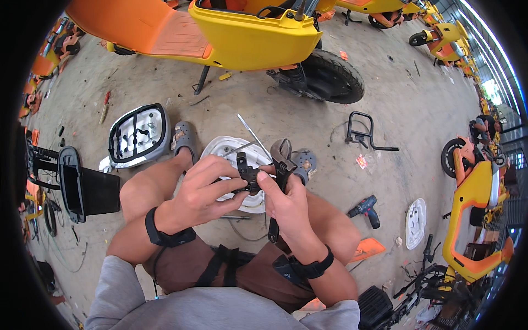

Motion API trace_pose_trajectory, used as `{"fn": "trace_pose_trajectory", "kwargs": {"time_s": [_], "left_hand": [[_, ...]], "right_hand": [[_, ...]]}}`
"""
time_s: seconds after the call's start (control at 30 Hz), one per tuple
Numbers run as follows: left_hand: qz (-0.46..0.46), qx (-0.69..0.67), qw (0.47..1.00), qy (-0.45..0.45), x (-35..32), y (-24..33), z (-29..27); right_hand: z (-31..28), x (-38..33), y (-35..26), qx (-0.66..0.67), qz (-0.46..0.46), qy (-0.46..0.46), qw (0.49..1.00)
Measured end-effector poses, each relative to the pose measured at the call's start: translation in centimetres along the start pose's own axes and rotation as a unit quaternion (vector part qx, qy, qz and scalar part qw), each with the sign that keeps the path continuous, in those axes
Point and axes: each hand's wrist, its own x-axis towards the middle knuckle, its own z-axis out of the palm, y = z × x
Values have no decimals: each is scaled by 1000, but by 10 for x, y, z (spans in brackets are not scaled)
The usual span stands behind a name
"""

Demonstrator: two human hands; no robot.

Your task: The person assembles internal components of a scooter headlight assembly, using pliers to secure wires and small metal parts within a white plastic housing.

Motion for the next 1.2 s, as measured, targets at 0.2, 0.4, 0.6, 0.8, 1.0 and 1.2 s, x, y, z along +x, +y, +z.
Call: {"fn": "trace_pose_trajectory", "kwargs": {"time_s": [0.2,0.4,0.6,0.8,1.0,1.2], "left_hand": [[-20,-23,1000,-4,1,2,2],[-27,-7,1000,2,-4,0,-12],[-72,-25,997,4,2,8,-20],[-115,-14,993,5,3,0,-27],[-132,10,990,-54,6,6,-23],[-117,36,991,-54,10,11,-4]], "right_hand": [[-1,1,-1,12,7,-2,1000],[15,12,7,47,32,-23,998],[11,5,-7,31,73,-17,997],[25,16,-4,86,67,-27,994],[13,10,-8,101,64,-17,993],[-2,15,4,102,43,-38,993]]}}
